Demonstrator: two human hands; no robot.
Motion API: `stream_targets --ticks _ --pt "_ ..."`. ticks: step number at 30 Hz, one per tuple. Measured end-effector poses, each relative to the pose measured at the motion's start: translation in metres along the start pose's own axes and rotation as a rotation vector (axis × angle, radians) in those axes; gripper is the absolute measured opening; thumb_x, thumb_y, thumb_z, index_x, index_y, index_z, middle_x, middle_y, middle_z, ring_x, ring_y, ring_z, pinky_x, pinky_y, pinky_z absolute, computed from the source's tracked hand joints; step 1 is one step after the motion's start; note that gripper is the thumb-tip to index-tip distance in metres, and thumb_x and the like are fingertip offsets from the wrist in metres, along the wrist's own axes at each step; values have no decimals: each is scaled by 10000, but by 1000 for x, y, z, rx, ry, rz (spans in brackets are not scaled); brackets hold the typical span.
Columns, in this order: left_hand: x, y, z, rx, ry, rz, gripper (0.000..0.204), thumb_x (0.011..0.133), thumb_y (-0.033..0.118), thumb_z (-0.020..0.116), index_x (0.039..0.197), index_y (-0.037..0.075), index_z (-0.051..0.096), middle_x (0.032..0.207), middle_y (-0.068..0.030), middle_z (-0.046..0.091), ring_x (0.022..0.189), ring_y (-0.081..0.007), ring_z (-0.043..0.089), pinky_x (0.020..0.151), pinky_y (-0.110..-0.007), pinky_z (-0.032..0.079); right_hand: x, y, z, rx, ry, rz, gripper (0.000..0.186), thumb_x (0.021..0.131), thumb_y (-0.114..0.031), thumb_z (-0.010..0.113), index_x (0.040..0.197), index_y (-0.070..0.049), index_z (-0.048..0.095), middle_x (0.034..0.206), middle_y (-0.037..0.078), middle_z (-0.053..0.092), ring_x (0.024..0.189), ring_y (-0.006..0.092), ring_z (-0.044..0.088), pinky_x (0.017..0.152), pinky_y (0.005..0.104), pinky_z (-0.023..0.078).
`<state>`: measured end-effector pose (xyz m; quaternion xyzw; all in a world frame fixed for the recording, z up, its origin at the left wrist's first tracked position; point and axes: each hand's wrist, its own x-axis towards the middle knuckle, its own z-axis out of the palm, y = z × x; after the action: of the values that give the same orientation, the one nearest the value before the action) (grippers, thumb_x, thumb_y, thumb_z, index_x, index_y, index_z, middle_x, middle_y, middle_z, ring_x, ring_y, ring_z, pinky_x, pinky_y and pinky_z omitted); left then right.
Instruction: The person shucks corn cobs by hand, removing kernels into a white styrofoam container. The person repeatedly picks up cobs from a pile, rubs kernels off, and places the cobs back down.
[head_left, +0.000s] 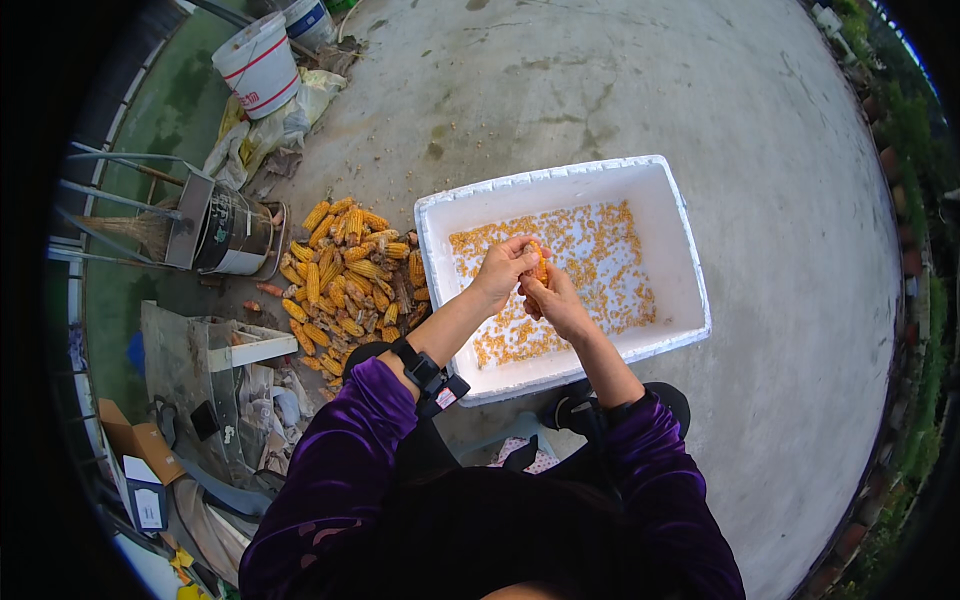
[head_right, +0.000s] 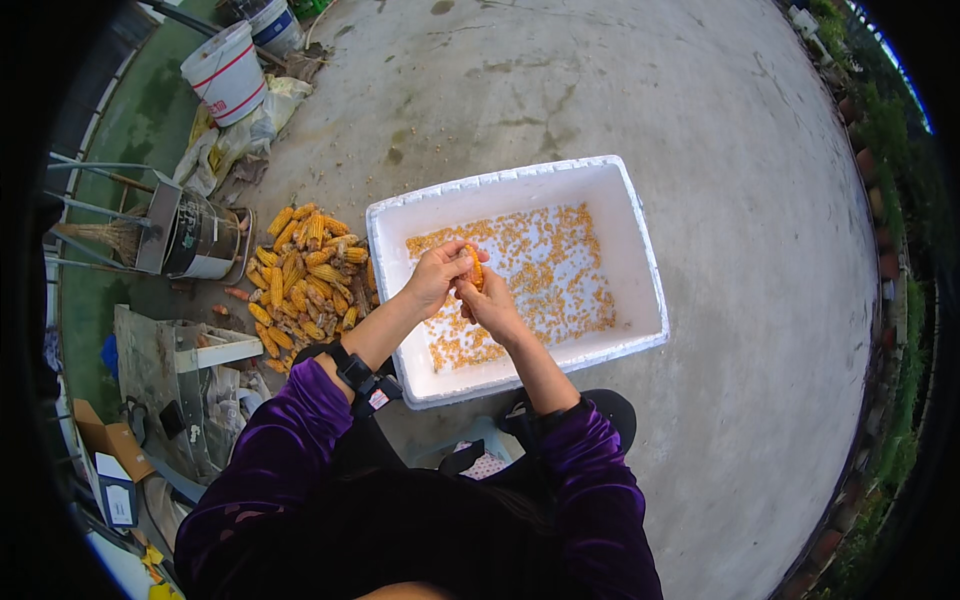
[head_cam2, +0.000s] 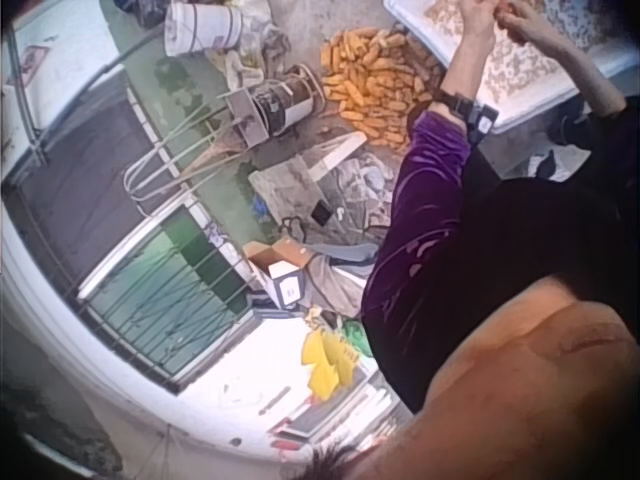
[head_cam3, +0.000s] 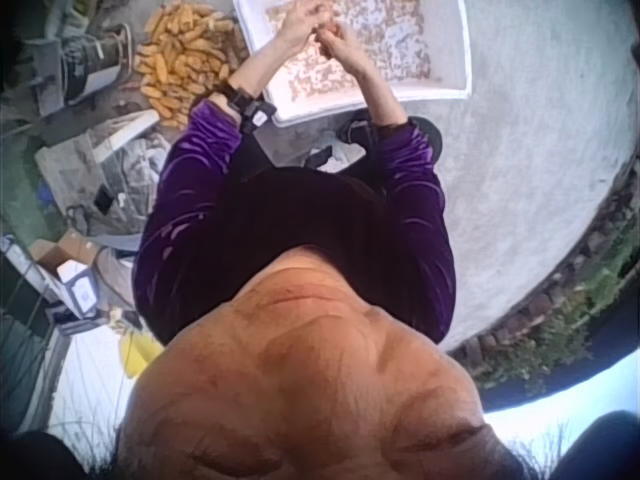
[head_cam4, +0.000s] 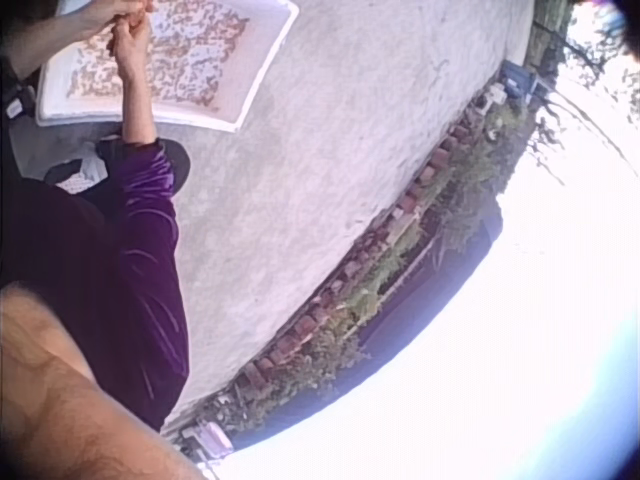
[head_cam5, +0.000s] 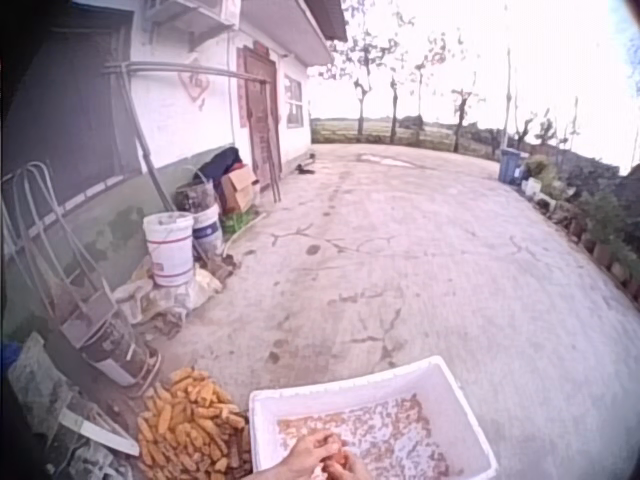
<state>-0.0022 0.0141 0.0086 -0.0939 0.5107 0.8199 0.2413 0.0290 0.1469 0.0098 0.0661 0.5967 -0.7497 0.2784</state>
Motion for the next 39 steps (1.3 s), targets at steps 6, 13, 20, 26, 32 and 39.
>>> stream_targets --ticks 6,13,20,26,32,39 --pt "0 3 -5 61 17 -45 228 908 95 535 1124 18 534 1097 -119 618 800 -117 594 719 -263 501 -3 -9 6 -6 26 -15 163 906 -168 541 943 -22 478 718 24 548 517 81 507 424 220 394" --pt "-1 1 1 31 54 42 224 914 85 535 1128 18 541 1034 -107 638 774 -109 595 727 -259 511 1 -1 -3 -12 -5 -34 174 880 -154 546 963 -12 491 748 26 564 553 100 525 459 242 415" --pt "4 -11 -3 199 61 22 202 910 41 521 1108 11 549 982 -89 651 772 -105 596 727 -249 504 19 35 -8 -544 226 -324 193 873 -188 557 943 -18 496 748 23 566 589 108 540 485 265 429" --pt "3 -8 -6 210 135 86 186 892 17 537 1073 -5 575 918 -84 654 769 -112 611 689 -248 501 1 -4 -7 -145 -24 37 188 889 -195 539 946 -21 497 763 25 559 592 104 529 501 259 437" --pt "5 -16 -10 305 110 113 202 879 20 572 1077 -16 578 842 -64 655 711 -102 606 660 -238 494 11 15 -8 -495 91 -175 290 874 -198 582 1027 29 487 806 129 605 663 217 596 600 337 480" --pt "6 4 -10 234 238 115 139 846 120 666 939 30 619 758 -8 654 635 -55 570 526 -201 413 -4 -9 -4 -625 158 -385 386 837 -208 633 1099 29 479 833 234 628 767 368 629 661 402 487"
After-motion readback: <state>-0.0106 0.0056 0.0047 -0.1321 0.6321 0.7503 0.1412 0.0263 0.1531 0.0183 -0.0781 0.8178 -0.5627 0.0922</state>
